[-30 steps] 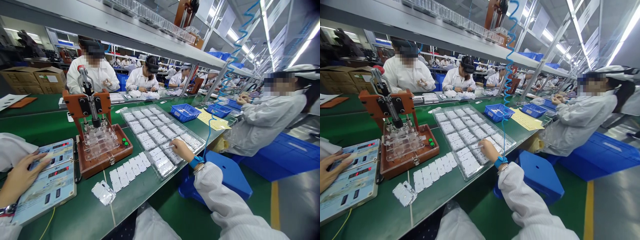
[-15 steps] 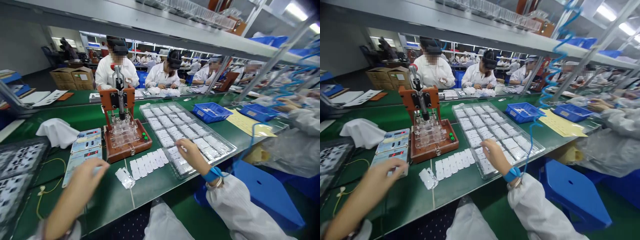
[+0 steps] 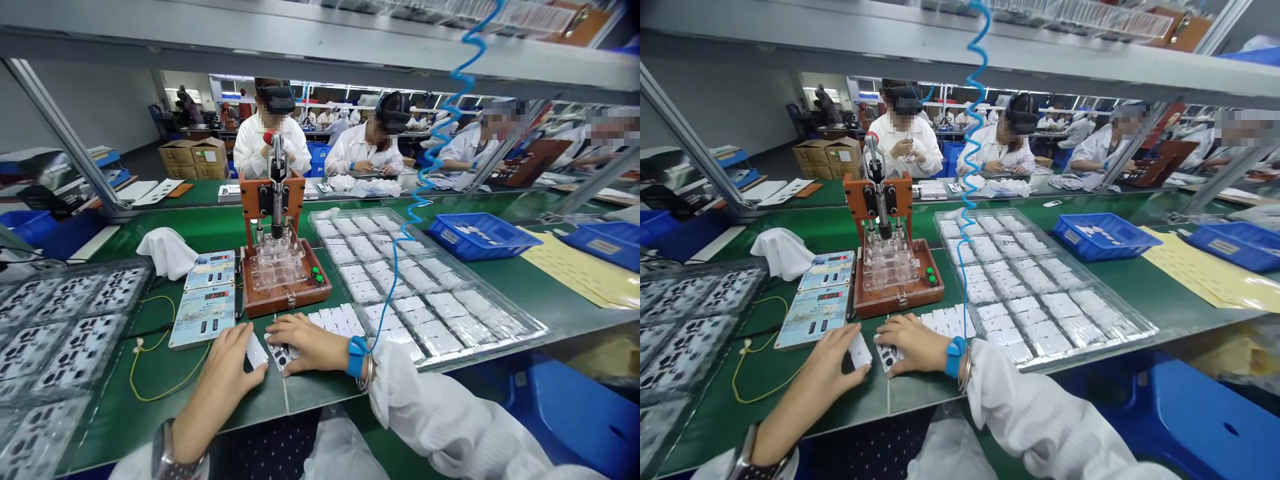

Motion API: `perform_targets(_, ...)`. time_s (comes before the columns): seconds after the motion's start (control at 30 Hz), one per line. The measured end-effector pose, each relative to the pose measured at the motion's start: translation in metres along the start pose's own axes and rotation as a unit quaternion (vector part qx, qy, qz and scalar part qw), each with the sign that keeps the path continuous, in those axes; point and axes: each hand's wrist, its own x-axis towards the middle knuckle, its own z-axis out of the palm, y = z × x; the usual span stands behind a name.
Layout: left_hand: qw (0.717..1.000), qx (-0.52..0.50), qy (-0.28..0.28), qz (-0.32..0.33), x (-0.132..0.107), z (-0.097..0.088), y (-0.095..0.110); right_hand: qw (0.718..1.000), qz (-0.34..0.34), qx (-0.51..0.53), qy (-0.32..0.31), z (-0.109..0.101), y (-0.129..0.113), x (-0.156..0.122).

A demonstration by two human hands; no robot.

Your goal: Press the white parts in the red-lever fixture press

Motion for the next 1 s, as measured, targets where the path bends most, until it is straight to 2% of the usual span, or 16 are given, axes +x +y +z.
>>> perform_targets(0.13,0.997,-0.055,0.055,0.018,0.019,-0.033,-0.004,1.0,-0.02,0.0,0.013,0.002,-0.001,0.002)
perform_targets(0.23,0.99,-0.084,0.109,0.002,0.047,-0.045,0.001,0.999,-0.026,0.016,0.033,0.003,-0.005,0.004)
perform_targets(0.37,0.986,-0.108,0.123,0.03,0.091,-0.043,-0.003,0.989,-0.03,0.122,0.081,-0.003,-0.01,0.002)
perform_targets(0.5,0.987,-0.124,0.078,0.061,0.12,-0.035,-0.016,0.977,-0.017,0.162,0.135,-0.024,-0.009,-0.009)
perform_targets(0.67,0.991,-0.109,0.01,0.075,0.127,-0.032,-0.021,0.952,0.02,0.178,0.247,-0.053,0.009,-0.015)
perform_targets(0.8,0.988,-0.132,0.005,0.077,0.126,-0.027,-0.022,0.919,0.045,0.199,0.339,-0.067,0.034,-0.003)
perform_targets(1.0,0.969,-0.232,0.054,0.07,0.128,-0.018,-0.026,0.922,0.041,0.19,0.334,-0.076,0.057,0.026)
